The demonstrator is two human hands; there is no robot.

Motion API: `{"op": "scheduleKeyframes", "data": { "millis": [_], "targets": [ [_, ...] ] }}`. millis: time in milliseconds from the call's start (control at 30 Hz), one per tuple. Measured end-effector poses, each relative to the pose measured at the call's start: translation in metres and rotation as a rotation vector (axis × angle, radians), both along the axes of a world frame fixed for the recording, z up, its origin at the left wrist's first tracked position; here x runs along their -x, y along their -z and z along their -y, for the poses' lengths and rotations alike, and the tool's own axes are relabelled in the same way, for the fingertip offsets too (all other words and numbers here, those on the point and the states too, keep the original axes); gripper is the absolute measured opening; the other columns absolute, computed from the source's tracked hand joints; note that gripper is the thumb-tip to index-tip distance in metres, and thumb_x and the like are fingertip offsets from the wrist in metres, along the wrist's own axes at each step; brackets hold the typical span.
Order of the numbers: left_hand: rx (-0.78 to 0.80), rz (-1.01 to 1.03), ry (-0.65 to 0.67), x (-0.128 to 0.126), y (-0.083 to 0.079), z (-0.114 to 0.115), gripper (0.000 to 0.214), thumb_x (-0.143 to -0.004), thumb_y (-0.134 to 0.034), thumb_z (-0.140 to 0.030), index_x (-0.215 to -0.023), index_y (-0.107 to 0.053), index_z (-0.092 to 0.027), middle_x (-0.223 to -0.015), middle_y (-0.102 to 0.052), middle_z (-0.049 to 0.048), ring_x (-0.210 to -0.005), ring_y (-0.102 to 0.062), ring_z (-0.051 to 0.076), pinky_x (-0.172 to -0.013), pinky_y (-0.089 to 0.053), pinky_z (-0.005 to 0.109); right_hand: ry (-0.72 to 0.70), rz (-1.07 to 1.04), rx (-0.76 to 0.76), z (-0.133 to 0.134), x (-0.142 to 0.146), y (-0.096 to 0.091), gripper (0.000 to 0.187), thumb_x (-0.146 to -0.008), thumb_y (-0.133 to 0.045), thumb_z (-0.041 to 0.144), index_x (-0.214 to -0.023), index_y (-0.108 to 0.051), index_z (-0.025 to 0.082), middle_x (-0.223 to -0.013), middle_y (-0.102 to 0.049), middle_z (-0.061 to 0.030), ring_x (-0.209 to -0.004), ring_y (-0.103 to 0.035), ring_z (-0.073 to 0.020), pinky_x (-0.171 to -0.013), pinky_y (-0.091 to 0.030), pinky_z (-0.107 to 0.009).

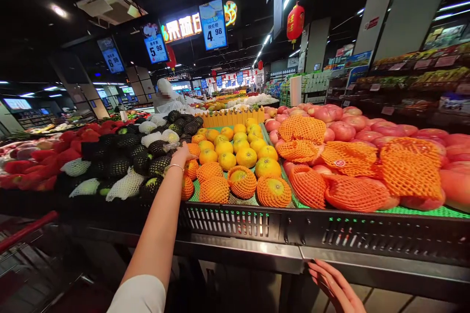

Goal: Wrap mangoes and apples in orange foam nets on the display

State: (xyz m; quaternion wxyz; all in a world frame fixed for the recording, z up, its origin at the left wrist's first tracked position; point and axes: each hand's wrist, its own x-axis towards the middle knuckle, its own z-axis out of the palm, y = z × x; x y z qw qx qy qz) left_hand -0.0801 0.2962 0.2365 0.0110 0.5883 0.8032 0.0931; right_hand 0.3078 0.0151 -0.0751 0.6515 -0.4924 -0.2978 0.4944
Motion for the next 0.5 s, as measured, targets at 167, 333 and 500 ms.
{"op": "scheduleKeyframes", "data": {
  "millis": [167,333,500],
  "targets": [
    [-0.099,-0.217,0.048,-0.011,-0.001,0.008,0.103,-0.074,-0.073,-0.048,-0.153,-0.017,-0.01,-0.143,-0.042,0.0347,-0.129,-0.045,0.048,-0.103,-0.034,0.057,0.229,0.427,-0.182,0.021,0.004,-0.051,0.041,-0.081,-0.065,0.055,-0.096,-0.073,0.018,-0.098,-0.077,-0.0099,-0.091,-0.074,-0.0247,-0.079,-0.061,-0.027],
    [-0.257,-0.417,0.126,-0.025,-0.01,0.025,0.06,-0.081,-0.061,-0.032,-0.136,-0.048,-0.01,-0.133,-0.053,0.0277,-0.122,-0.051,0.043,-0.098,-0.039,0.053,0.408,0.876,-0.591,0.013,-0.017,-0.14,0.018,-0.092,-0.056,0.031,-0.1,-0.072,0.024,-0.107,-0.074,-0.0054,-0.106,-0.068,-0.0209,-0.098,-0.052,-0.034],
    [-0.429,-0.308,0.27,-0.036,-0.013,0.077,0.051,-0.089,-0.042,-0.034,-0.133,-0.051,-0.01,-0.124,-0.061,0.0231,-0.114,-0.057,0.041,-0.095,-0.043,0.055,0.264,1.188,-0.716,-0.049,-0.025,-0.228,0.022,-0.095,-0.052,0.024,-0.109,-0.069,0.023,-0.119,-0.069,-0.0076,-0.116,-0.063,-0.0223,-0.102,-0.049,-0.041]
  ]
}}
